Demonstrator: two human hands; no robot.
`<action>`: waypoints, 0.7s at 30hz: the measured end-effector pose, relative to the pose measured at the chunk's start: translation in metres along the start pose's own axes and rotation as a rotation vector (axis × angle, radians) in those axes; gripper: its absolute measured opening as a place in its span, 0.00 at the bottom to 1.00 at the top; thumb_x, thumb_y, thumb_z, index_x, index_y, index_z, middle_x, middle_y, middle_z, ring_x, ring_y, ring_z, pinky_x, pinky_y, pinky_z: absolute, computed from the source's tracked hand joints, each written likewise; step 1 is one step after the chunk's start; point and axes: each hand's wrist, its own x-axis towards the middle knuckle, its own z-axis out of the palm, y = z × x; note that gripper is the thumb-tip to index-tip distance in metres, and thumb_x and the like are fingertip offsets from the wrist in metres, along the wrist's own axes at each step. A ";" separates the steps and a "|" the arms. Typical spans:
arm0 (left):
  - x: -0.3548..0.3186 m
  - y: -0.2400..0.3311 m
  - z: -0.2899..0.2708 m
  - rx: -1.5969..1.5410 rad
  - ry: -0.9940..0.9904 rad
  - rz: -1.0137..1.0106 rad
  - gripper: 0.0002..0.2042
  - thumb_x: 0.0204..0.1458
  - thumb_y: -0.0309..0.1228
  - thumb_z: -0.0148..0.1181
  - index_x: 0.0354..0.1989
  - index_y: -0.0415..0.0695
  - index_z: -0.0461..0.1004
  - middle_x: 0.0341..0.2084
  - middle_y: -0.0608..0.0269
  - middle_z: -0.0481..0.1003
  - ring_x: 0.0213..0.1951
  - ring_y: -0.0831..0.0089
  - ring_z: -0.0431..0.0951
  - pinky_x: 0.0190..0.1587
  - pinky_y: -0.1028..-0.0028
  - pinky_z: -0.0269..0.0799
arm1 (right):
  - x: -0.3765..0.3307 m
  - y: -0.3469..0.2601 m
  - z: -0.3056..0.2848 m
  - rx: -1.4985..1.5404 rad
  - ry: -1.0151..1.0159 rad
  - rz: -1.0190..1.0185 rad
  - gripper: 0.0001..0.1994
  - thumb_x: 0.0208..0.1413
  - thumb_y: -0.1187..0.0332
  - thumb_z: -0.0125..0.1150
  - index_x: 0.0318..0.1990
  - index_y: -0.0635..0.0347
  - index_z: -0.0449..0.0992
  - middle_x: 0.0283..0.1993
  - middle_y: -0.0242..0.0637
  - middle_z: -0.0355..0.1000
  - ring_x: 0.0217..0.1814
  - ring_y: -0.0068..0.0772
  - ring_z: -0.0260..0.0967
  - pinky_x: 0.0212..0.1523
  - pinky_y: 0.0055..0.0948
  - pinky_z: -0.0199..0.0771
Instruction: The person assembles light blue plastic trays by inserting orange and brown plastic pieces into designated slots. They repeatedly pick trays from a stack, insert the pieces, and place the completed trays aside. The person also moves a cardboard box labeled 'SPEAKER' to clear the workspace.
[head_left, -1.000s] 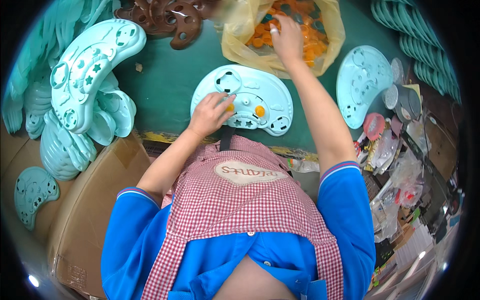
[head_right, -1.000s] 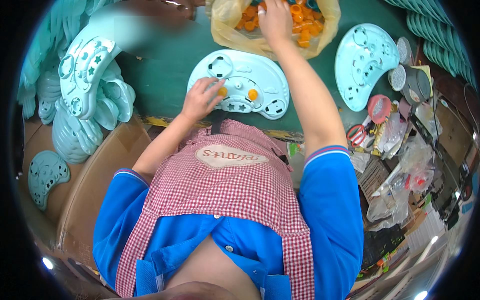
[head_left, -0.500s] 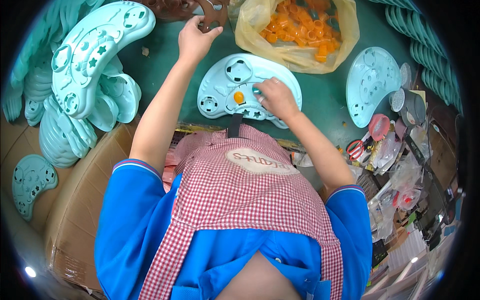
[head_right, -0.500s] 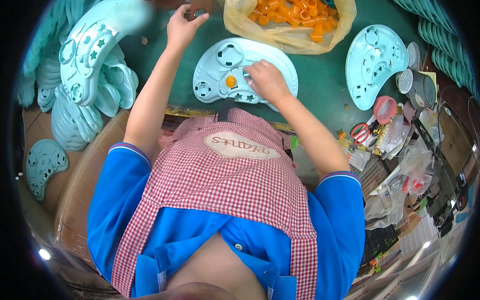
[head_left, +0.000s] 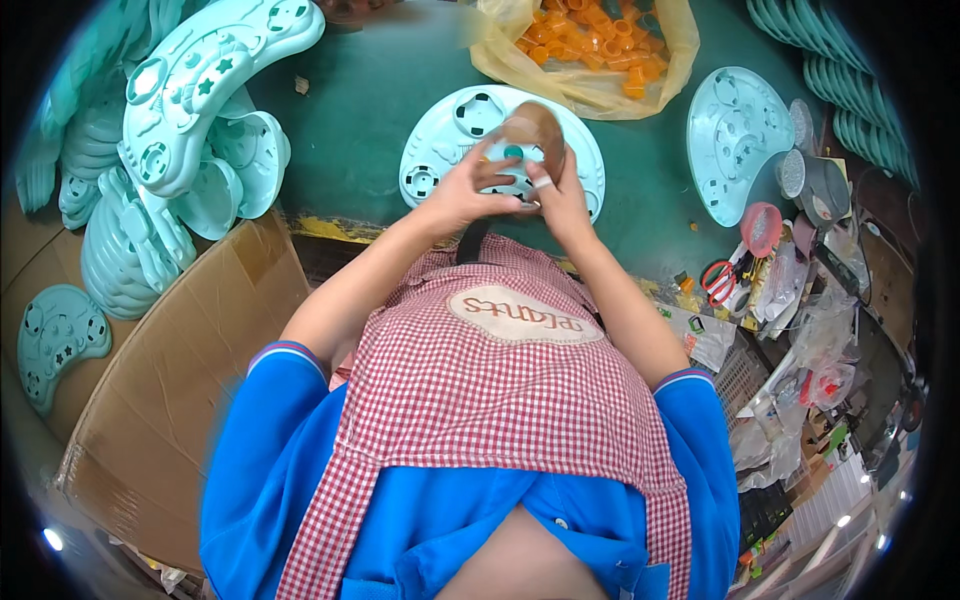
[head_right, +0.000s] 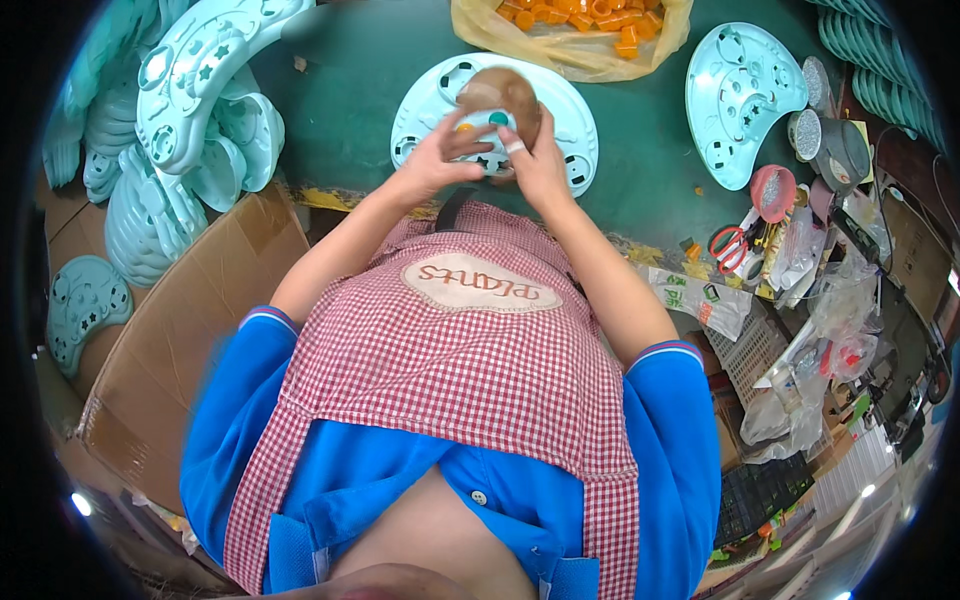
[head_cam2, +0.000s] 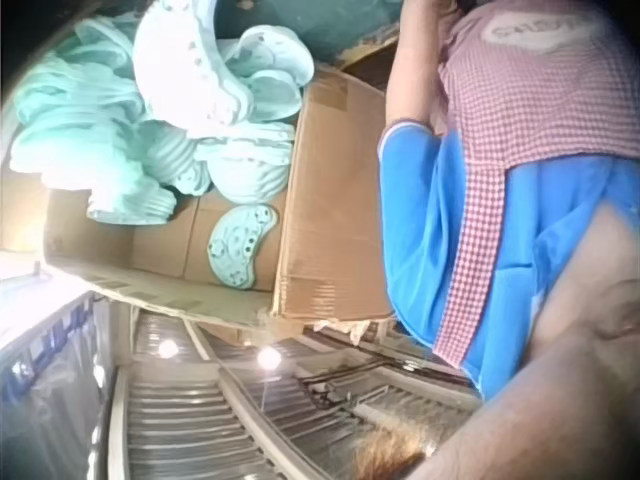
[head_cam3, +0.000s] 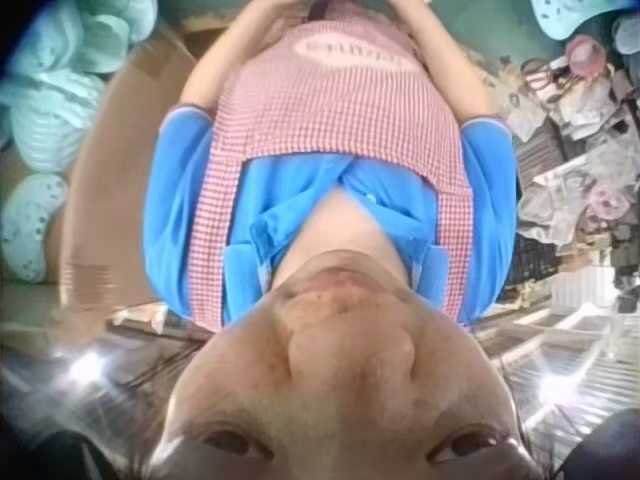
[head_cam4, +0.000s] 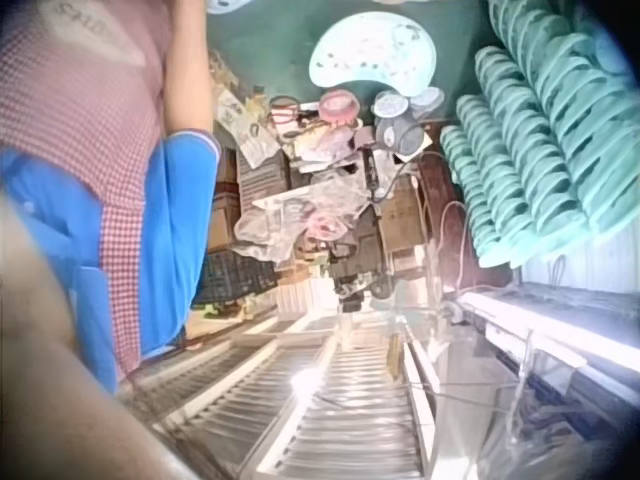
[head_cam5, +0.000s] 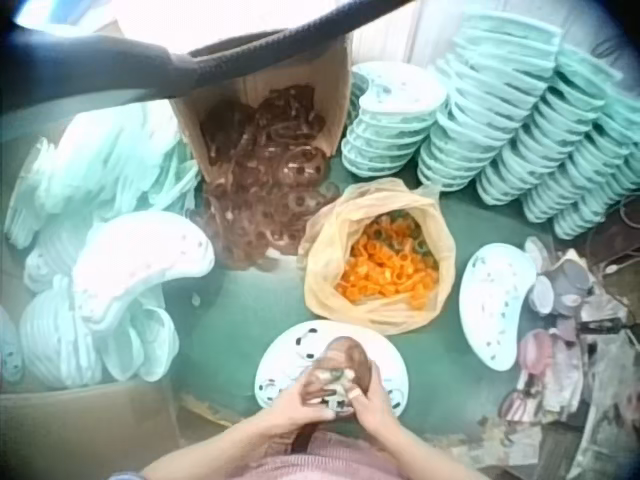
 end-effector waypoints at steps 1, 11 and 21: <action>-0.005 -0.004 -0.003 -0.255 0.064 -0.046 0.35 0.36 0.35 0.72 0.58 0.46 0.66 0.46 0.45 0.73 0.42 0.53 0.77 0.44 0.64 0.74 | -0.003 0.006 -0.006 -0.333 0.093 -0.193 0.32 0.52 0.58 0.65 0.62 0.59 0.60 0.49 0.45 0.68 0.39 0.38 0.73 0.39 0.35 0.75; 0.013 -0.064 -0.025 1.280 0.140 0.315 0.34 0.37 0.45 0.71 0.59 0.60 0.69 0.66 0.71 0.56 0.66 0.50 0.53 0.60 0.42 0.53 | 0.007 0.033 -0.018 -1.162 0.043 -0.445 0.43 0.38 0.49 0.73 0.64 0.51 0.62 0.70 0.40 0.50 0.71 0.48 0.46 0.61 0.64 0.53; 0.021 -0.049 -0.036 1.306 -0.093 0.166 0.47 0.26 0.41 0.77 0.63 0.73 0.62 0.60 0.73 0.61 0.64 0.43 0.54 0.60 0.44 0.60 | 0.016 0.034 -0.044 -1.151 -0.287 -0.524 0.51 0.27 0.52 0.78 0.66 0.46 0.58 0.71 0.36 0.48 0.71 0.48 0.45 0.63 0.61 0.52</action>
